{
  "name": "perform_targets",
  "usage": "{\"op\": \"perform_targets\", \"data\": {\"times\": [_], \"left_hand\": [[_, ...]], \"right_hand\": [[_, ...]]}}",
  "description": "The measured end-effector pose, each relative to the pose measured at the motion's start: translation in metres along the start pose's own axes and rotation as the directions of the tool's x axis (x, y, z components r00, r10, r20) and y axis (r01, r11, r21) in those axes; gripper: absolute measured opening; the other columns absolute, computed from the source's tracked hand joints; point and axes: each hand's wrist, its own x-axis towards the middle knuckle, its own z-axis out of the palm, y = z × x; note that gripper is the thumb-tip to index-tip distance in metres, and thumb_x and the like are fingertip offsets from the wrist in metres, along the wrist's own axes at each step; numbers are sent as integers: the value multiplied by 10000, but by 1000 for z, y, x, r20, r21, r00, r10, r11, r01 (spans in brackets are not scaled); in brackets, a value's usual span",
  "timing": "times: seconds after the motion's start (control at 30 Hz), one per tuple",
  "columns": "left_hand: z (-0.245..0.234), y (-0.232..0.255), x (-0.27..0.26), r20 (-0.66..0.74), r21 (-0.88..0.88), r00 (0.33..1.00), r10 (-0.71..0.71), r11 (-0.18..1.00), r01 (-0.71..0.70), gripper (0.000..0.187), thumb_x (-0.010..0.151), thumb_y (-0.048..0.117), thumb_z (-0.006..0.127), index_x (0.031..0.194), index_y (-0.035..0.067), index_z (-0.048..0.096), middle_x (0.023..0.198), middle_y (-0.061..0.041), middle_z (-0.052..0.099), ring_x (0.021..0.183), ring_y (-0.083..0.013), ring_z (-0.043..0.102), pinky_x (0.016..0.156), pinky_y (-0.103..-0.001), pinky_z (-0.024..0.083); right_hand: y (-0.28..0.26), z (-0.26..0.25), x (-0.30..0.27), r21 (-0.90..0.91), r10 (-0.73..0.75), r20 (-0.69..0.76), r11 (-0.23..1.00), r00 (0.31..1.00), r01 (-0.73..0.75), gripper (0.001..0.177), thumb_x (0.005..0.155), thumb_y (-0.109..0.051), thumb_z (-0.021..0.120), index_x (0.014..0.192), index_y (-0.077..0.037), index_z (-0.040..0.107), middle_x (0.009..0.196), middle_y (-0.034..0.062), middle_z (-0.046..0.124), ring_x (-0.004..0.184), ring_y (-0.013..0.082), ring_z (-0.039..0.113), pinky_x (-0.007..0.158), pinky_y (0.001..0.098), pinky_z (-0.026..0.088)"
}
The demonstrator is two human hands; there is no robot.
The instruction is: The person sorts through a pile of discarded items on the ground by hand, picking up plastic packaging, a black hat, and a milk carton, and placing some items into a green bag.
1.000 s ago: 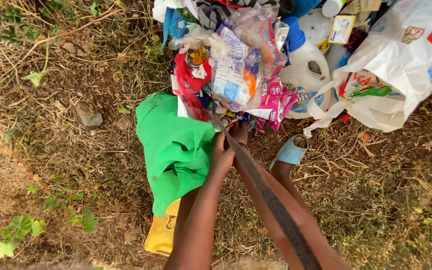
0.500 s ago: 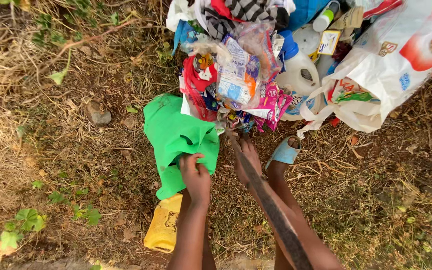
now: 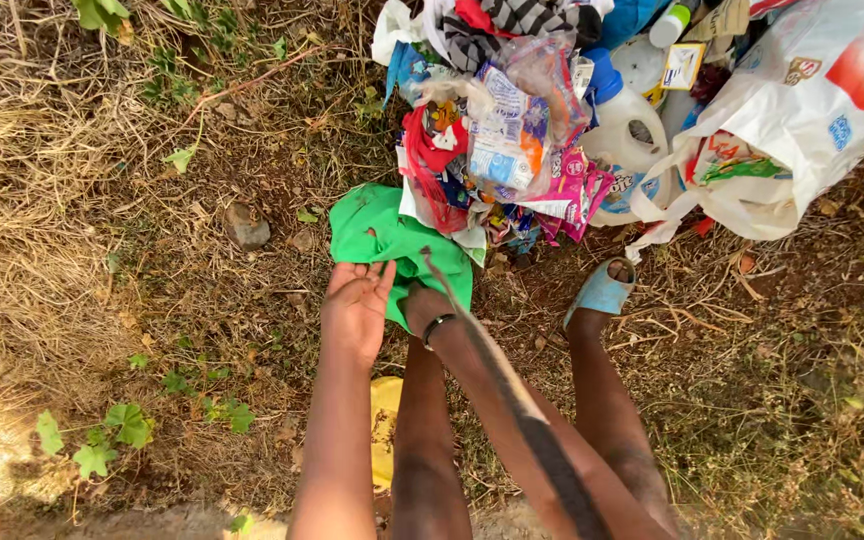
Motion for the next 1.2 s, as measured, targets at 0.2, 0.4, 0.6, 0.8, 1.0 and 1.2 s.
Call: {"op": "perform_targets", "data": {"times": [0.2, 0.4, 0.6, 0.8, 1.0, 1.2], "left_hand": [[4, -9, -7, 5, -3, 1000, 14, 1000, -14, 527, 882, -100, 435, 1404, -36, 463, 1580, -171, 419, 1444, -324, 429, 1231, -496, 361], [9, -1, -21, -93, 136, 996, 0, 991, 12, 625, 864, -136, 426, 1473, 7, 431, 1562, -143, 451, 1424, -308, 461, 1195, -477, 403], [-17, -7, -22, -157, 276, 985, 68, 961, -23, 709, 844, -147, 462, 1518, 70, 416, 1559, -146, 445, 1452, -309, 446, 1153, -444, 433], [-28, -27, -22, -258, 647, 955, 148, 761, 57, 730, 901, -33, 524, 1577, 124, 298, 1597, -170, 366, 1465, -341, 403, 1120, -465, 397], [-36, -40, -24, 92, 958, 980, 174, -285, -39, 402, 973, 178, 640, 1343, 56, 541, 1322, -205, 605, 1270, -393, 541, 1122, -548, 356], [-28, -44, -42, 366, 818, 903, 222, -540, -199, 328, 863, 183, 665, 1180, 114, 715, 1166, -146, 662, 1200, -344, 575, 1190, -574, 264]], "right_hand": [[-15, -45, -19, 49, 250, 383, 956, 889, -290, 344, 940, -157, 549, 1246, -203, 699, 1403, 114, 541, 1247, 341, 582, 979, 505, 530], [6, 6, -29, -118, 84, 247, 991, 965, -56, 415, 850, -205, 585, 1236, -286, 714, 1305, 58, 620, 1181, 294, 611, 962, 576, 486], [27, -35, -52, 358, 515, 227, 745, 827, -563, 403, 873, -446, 757, 923, -47, 777, 937, 190, 733, 906, 371, 707, 823, 468, 558], [39, -105, -83, 366, 487, 46, 804, 872, -468, 266, 790, -237, 775, 1022, -109, 754, 982, 186, 738, 920, 384, 697, 828, 493, 561], [45, -169, -93, 639, 629, 49, 577, 776, -508, 267, 929, -142, 546, 1122, -175, 728, 1224, 94, 665, 803, 329, 757, 729, 432, 628], [45, -197, -100, 577, 385, -252, 796, 888, -181, 169, 924, -169, 653, 985, -22, 706, 962, 167, 698, 874, 331, 672, 769, 440, 525]]}}
